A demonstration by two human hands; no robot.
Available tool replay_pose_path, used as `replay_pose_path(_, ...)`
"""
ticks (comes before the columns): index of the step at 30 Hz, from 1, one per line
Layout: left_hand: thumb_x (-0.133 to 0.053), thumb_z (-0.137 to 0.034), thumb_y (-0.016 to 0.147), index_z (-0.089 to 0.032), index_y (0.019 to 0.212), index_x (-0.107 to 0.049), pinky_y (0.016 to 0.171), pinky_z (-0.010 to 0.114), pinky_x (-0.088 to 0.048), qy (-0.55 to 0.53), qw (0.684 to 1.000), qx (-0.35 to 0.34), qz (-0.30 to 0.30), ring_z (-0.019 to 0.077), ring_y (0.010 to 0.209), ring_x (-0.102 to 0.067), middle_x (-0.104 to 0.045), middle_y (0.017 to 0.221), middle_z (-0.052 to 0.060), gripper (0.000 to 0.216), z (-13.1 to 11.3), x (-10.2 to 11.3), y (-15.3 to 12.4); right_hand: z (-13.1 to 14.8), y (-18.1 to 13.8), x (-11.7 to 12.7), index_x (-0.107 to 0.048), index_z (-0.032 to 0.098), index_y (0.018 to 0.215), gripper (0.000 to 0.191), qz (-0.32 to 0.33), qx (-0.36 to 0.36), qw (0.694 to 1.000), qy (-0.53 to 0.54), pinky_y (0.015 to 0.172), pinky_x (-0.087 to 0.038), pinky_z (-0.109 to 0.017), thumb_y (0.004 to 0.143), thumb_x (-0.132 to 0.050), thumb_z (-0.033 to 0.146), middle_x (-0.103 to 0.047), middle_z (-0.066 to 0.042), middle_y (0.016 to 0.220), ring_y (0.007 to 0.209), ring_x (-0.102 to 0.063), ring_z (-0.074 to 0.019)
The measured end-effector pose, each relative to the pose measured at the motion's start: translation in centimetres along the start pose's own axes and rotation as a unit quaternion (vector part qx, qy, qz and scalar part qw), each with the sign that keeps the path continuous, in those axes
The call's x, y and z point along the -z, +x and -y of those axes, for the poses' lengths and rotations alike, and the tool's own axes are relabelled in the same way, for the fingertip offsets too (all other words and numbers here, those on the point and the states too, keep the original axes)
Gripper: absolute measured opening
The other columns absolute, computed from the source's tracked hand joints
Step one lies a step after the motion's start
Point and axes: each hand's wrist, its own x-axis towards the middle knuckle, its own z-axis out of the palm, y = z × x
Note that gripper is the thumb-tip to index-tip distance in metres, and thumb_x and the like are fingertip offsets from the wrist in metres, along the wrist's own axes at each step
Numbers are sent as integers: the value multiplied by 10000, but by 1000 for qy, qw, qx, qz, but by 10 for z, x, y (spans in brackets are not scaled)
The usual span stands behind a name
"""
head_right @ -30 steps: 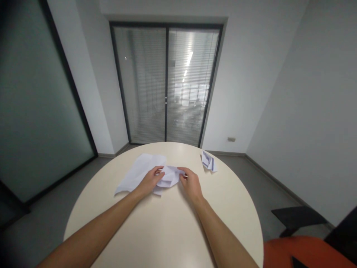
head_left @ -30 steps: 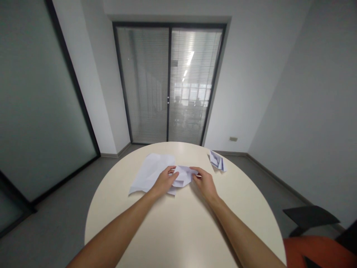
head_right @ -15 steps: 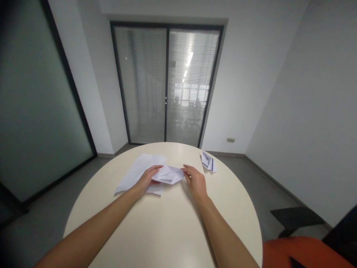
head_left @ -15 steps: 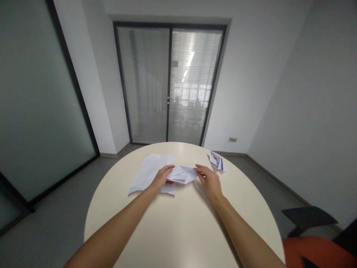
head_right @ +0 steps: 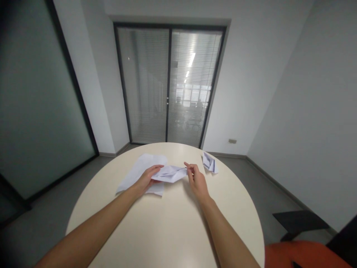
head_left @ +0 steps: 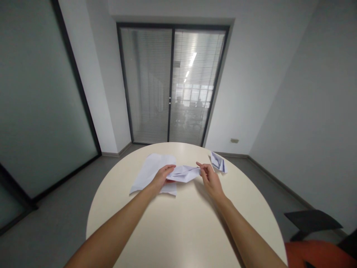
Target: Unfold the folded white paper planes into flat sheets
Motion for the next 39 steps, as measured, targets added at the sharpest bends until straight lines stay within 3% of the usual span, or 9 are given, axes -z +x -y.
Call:
replay_pose_path(4, -676, -293, 816, -181, 1036, -711, 764, 323, -597, -70, 996, 46, 14, 218, 930, -663, -696, 1090, 91, 249, -1, 3, 3, -1, 2, -1, -455, 250, 977, 197, 17, 9, 995, 96, 887, -543, -429, 996, -463, 446, -553, -174, 1435, 1157, -634, -245)
replay_pose_path(9, -675, -227, 807, -135, 1018, -701, 675, 282, -593, -154, 983, 100, -31, 199, 802, -678, -726, 985, 111, 231, -4, 5, 5, 1, 2, -1, -465, 266, 973, 221, 32, -1, 977, 211, 1025, -478, -491, 977, -525, 479, -442, -124, 1538, 1293, -552, -251)
replay_pose_path(14, -677, -212, 801, -137, 1002, -703, 619, 256, -565, -183, 978, 96, -41, 175, 741, -660, -722, 935, 86, 217, -6, 5, 6, 8, 3, -2, -470, 273, 923, 254, 30, -44, 954, 295, 1019, -496, -539, 935, -592, 496, -342, -54, 1603, 1331, -521, -272)
replay_pose_path(17, -694, -232, 783, -154, 989, -710, 648, 242, -539, -175, 982, 50, -41, 170, 803, -647, -710, 987, 73, 221, -4, 4, 6, 8, 4, -3, -467, 279, 931, 221, 30, -43, 952, 302, 995, -513, -546, 945, -575, 471, -328, -41, 1610, 1350, -500, -275)
replay_pose_path(19, -720, -269, 767, -175, 1017, -712, 652, 233, -507, -119, 992, 2, -34, 177, 850, -635, -702, 1025, 63, 266, -1, 3, 5, 6, 3, -2, -466, 275, 932, 196, 25, -24, 967, 251, 979, -518, -551, 963, -537, 456, -349, -61, 1598, 1352, -495, -283)
replay_pose_path(22, -758, -347, 745, -199, 1068, -705, 698, 250, -475, -12, 998, -49, -26, 197, 904, -626, -701, 1048, 64, 359, 2, 2, 3, 4, 2, 2, -516, 262, 980, 160, 18, 56, 997, 57, 1051, -436, -598, 954, -543, 418, -429, -108, 1539, 1376, -449, -309)
replay_pose_path(27, -794, -385, 707, -175, 1018, -705, 910, 333, -445, 53, 990, -131, -19, 241, 1026, -624, -705, 1080, 100, 386, 5, -4, 3, 9, 1, 7, -603, 233, 1072, 218, 19, 225, 947, -227, 1130, -351, -582, 875, -644, 318, -533, -116, 1437, 1401, -382, -334)
replay_pose_path(33, -775, -413, 724, -173, 1014, -700, 964, 360, -433, 91, 983, -156, -26, 252, 1060, -624, -706, 1082, 108, 384, 5, -8, 5, 17, -1, -6, -557, 261, 1331, 436, 44, 286, 903, -318, 1082, -422, -538, 900, -620, 230, -611, -82, 1355, 1344, -452, -326)
replay_pose_path(39, -757, -470, 727, -183, 960, -716, 945, 365, -451, 80, 987, -132, -42, 267, 1049, -631, -722, 1084, 109, 372, 7, -10, 5, 11, -1, -16, -629, 238, 1185, 284, 37, 261, 909, -322, 1015, -489, -530, 904, -642, 200, -705, -91, 1106, 1259, -528, -332)
